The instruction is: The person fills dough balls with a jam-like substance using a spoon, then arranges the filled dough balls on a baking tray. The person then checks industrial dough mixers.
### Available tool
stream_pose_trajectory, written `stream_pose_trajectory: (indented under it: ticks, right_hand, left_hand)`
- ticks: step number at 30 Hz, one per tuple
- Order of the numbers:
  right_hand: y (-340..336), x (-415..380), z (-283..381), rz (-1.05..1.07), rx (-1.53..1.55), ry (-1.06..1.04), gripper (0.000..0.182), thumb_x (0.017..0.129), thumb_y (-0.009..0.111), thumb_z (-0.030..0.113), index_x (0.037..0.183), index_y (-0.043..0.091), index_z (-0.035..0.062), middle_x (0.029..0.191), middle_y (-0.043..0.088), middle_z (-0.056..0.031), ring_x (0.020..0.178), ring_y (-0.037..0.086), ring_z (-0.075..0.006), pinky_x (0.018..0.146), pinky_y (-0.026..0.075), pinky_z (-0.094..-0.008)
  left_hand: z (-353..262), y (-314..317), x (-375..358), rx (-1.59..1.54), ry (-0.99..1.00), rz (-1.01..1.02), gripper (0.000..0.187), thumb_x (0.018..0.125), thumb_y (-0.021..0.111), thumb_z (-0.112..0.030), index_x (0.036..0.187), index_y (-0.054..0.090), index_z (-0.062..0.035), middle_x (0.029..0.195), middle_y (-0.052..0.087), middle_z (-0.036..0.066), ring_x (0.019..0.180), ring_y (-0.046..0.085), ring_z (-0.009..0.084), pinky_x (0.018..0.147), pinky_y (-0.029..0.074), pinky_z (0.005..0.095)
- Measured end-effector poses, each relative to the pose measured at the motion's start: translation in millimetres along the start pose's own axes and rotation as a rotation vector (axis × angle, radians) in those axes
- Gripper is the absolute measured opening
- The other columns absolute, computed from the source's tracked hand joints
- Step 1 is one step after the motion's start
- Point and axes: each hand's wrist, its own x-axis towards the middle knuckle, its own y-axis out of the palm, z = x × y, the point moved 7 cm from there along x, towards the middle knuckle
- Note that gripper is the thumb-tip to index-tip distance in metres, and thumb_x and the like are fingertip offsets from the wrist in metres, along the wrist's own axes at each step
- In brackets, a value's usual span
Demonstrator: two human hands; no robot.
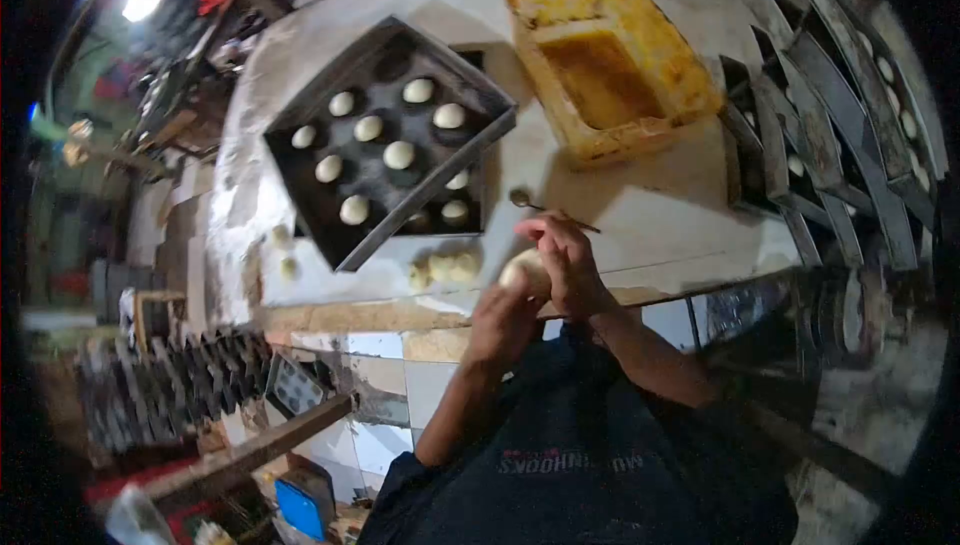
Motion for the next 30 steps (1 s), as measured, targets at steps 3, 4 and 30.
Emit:
stream_pose_trajectory:
  ticks: [3,4,30]
  right_hand:
    - [-6,25,-67,0.053,-0.093,0.403,0.029,0.096,0.047,0.024,0.106,0.059,0.0003,0.098,0.055,-0.0186,0.092,0.054,-0.0305,0.082,0.043,-0.0393]
    - [-13,21,-93,0.001,-0.553,0.265,0.029,0.094,0.049,0.024,0.108,0.058,-0.0003,0.103,0.053,-0.0200,0.097,0.053,-0.0316,0.081,0.043,-0.0397]
    - [-151,260,-196,0.449,-1.135,0.526,0.023,0.084,0.044,0.004,0.098,0.060,-0.0047,0.097,0.063,-0.0287,0.093,0.062,-0.0434,0.077,0.050,-0.0484]
  left_hand:
    - [-11,-36,16,-0.270,-0.070,-0.011,0.034,0.097,0.051,-0.019,0.121,0.055,0.0049,0.116,0.061,0.014,0.112,0.058,0.0254,0.098,0.043,0.0400]
    - [-23,-29,21,-0.266,-0.093,0.005,0.034,0.097,0.051,-0.019,0.121,0.055,0.0049,0.116,0.061,0.014,0.112,0.058,0.0254,0.098,0.043,0.0400]
    - [-115,-20,154,0.120,-0.060,0.100,0.069,0.093,0.054,-0.022,0.147,0.022,0.0046,0.142,0.042,0.017,0.121,0.049,0.0243,0.104,0.037,0.0383]
